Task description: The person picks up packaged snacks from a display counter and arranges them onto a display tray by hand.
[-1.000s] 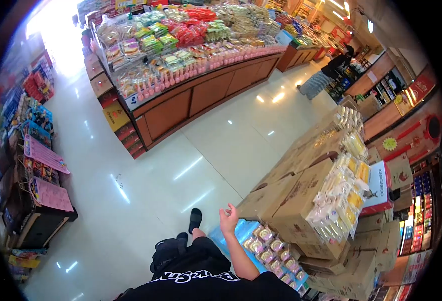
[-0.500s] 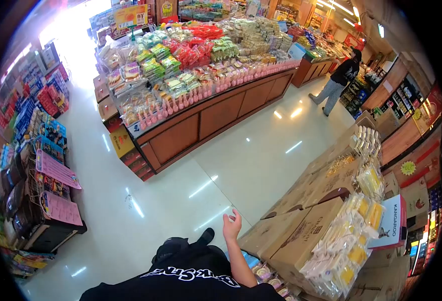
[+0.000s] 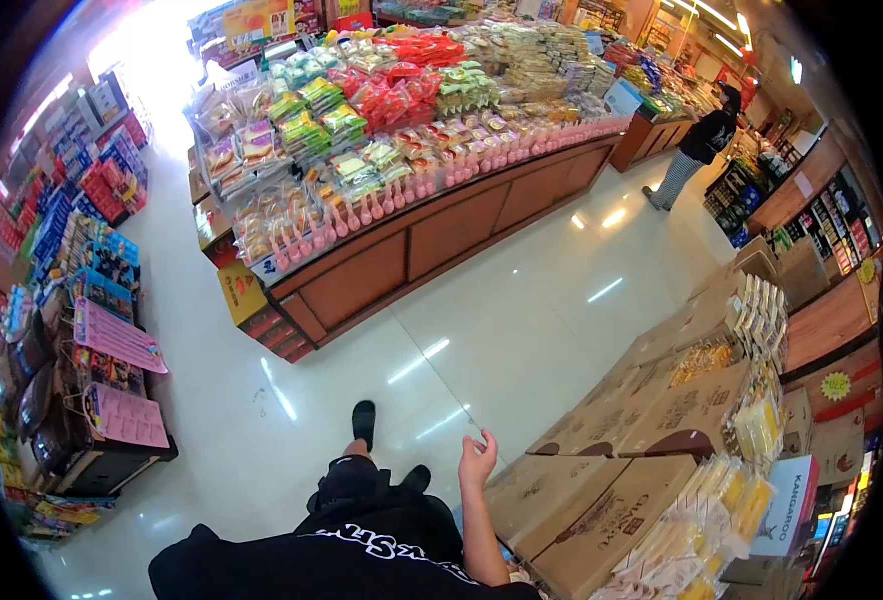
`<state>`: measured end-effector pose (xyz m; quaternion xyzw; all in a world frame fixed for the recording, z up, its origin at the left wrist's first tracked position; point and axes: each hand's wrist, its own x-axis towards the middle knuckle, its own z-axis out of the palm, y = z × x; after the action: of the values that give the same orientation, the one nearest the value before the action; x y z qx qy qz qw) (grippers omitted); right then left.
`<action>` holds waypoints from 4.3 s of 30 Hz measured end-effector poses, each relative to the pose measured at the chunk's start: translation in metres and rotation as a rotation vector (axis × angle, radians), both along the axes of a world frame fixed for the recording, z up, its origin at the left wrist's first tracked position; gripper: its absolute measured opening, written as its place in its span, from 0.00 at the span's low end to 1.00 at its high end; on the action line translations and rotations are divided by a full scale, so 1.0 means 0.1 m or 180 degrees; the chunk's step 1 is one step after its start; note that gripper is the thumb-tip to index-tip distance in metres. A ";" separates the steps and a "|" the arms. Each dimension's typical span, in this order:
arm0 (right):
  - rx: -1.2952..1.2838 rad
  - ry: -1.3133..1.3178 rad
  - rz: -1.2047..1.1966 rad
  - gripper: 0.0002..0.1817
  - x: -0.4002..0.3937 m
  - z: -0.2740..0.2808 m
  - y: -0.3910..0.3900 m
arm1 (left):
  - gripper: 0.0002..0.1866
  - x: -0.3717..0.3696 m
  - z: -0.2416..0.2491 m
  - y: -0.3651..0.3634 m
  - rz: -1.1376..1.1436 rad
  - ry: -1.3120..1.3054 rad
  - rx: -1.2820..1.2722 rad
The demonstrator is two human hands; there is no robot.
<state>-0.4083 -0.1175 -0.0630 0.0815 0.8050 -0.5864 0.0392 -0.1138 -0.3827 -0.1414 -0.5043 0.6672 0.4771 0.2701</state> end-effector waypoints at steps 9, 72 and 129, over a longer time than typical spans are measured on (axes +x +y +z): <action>0.0087 0.0067 0.0096 0.25 -0.79 0.01 -1.04 | 0.19 -0.40 -0.39 -0.88 0.0057 -0.0423 0.0193; -0.0407 -0.0054 0.0370 0.26 -7.70 0.54 -2.75 | 0.35 -9.63 3.31 -2.23 -0.1438 0.4159 0.0508; 0.0402 0.0259 0.3593 0.24 -11.67 0.27 -4.78 | 0.32 -13.34 0.78 -3.08 0.1029 0.1717 -0.0984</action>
<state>-1.5750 -0.5957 -0.0359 -0.3818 0.7581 -0.4279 0.3105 -1.4478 -0.6908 -0.0634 -0.4941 0.6904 0.5232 -0.0746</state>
